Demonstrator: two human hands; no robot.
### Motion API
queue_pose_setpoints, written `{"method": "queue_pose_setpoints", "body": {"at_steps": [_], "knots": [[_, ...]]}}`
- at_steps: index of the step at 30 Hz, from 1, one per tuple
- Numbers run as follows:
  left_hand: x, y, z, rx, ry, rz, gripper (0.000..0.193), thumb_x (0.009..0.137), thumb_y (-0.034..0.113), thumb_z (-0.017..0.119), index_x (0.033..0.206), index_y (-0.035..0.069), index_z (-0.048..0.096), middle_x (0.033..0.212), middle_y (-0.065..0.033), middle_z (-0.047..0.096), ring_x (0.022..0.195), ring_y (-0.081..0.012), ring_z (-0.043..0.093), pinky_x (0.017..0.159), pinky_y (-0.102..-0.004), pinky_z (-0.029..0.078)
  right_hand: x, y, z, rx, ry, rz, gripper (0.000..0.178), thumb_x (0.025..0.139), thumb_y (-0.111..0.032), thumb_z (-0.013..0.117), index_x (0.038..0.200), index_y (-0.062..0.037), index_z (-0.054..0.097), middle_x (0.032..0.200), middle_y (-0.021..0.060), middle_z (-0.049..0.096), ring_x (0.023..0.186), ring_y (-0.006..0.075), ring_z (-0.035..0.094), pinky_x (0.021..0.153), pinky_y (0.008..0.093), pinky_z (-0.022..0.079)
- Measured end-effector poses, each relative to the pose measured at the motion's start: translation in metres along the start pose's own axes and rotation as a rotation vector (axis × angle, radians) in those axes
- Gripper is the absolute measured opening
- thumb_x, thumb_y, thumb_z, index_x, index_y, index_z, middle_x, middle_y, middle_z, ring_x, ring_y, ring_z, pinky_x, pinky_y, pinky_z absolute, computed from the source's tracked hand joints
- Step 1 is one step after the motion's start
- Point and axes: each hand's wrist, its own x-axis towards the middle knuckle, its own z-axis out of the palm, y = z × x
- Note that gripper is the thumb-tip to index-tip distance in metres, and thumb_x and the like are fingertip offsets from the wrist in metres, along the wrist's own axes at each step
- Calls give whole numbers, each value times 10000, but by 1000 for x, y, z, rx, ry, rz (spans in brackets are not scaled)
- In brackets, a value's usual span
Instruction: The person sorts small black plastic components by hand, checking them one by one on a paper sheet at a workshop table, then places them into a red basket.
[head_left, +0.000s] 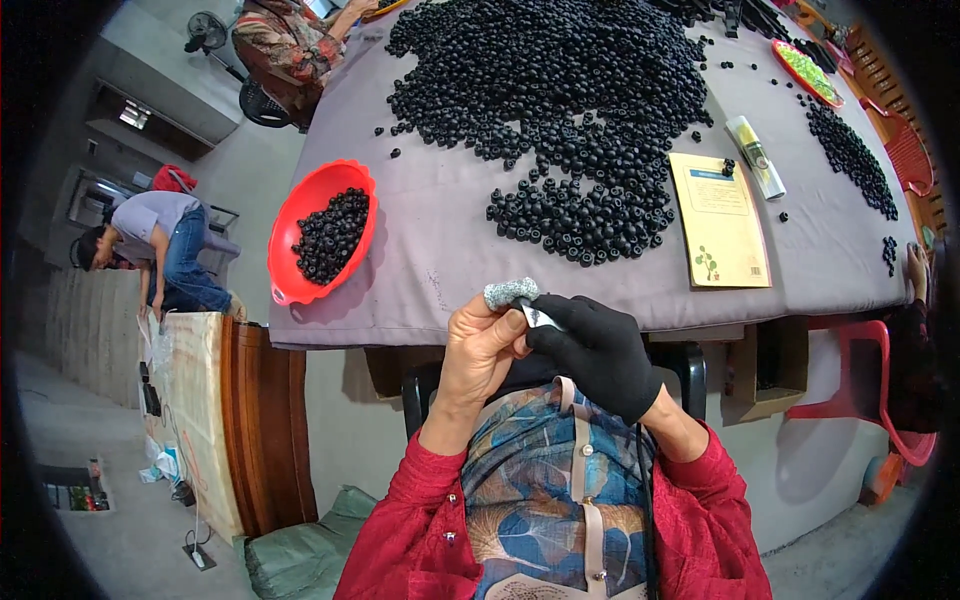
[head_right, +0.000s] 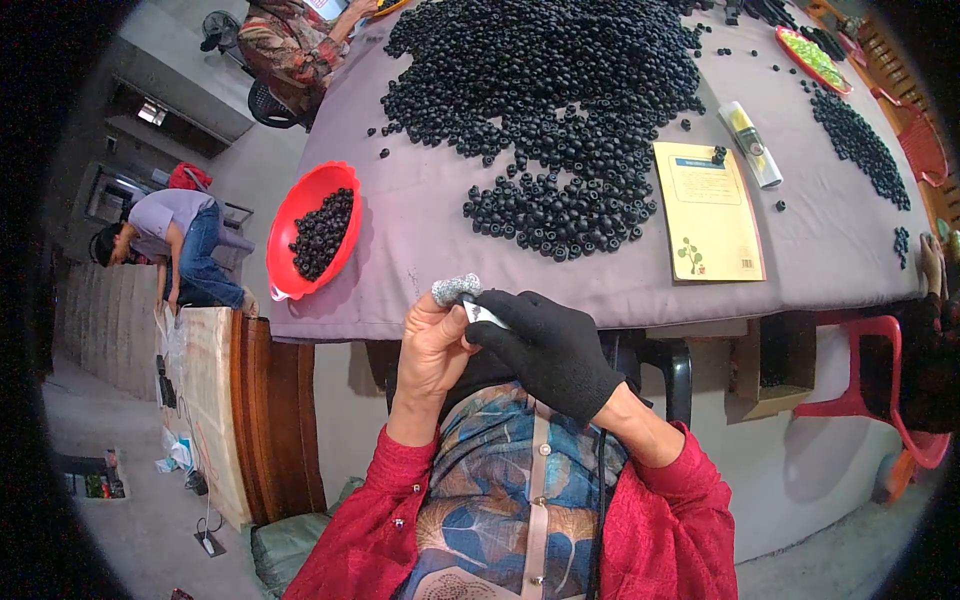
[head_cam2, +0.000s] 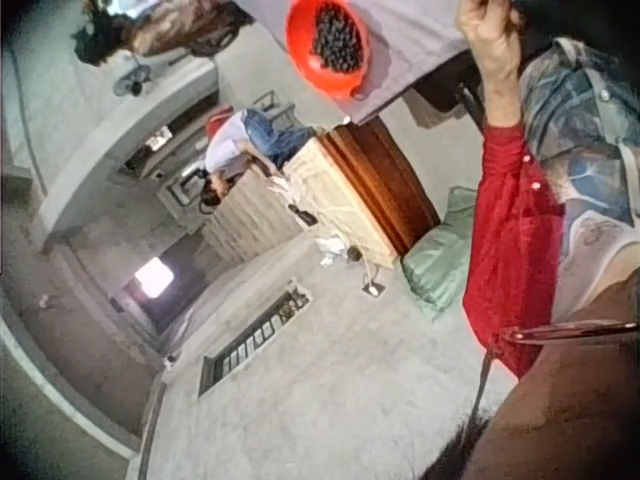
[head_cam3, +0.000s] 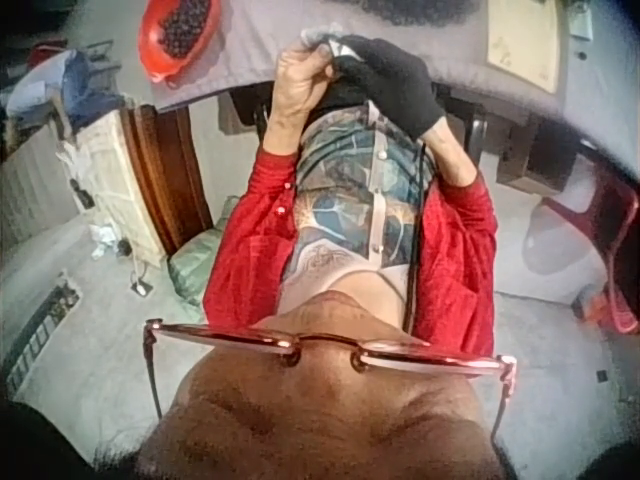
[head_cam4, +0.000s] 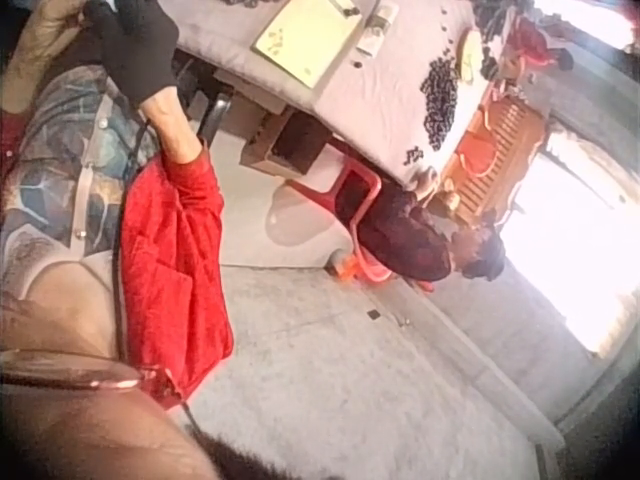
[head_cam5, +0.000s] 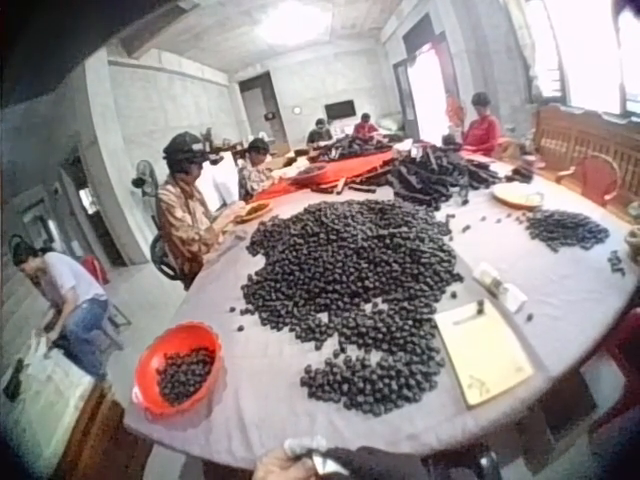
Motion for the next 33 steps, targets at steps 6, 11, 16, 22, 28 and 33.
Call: {"method": "queue_pose_setpoints", "body": {"at_steps": [6,11,16,22,28,33], "knots": [[-1,1,2,30,8,-2,214,820,51,566,1031,19,578,808,-43,612,601,-61,538,530,-157,448,-1,1,1,-18,14,21,284,771,-164,617,1044,-97,576,756,90,582,643,220,595,568,301,463],[-1,0,3,22,12,-7,202,820,52,567,1018,19,582,799,-40,610,595,-62,538,526,-158,445,0,-6,-4,-97,1,5,296,757,-22,619,1049,-15,574,766,75,594,657,108,566,577,237,453],[-1,2,2,25,18,-17,205,824,51,559,1026,18,578,801,-41,611,602,-69,546,528,-167,449,0,-3,-2,-101,5,-5,293,753,-32,625,1042,-22,579,753,73,594,646,115,571,569,244,454],[-1,1,4,24,35,-25,206,826,53,556,1028,17,576,811,-48,613,616,-76,552,528,-173,449,0,-4,-4,-175,7,3,268,776,-191,604,1035,-127,579,718,75,569,635,224,588,556,298,457],[-1,1,2,24,18,-13,197,826,55,557,1018,15,580,797,-49,612,606,-77,544,526,-176,442,1,-8,-4,-178,-7,-5,263,780,-195,597,1033,-124,582,740,74,587,649,224,591,570,303,459],[-1,0,2,22,16,-10,189,825,57,560,1007,14,582,782,-48,611,595,-76,536,526,-177,436,1,-5,-4,-117,-13,27,268,785,-200,595,1039,-116,580,743,82,594,660,221,596,583,300,463]]}}
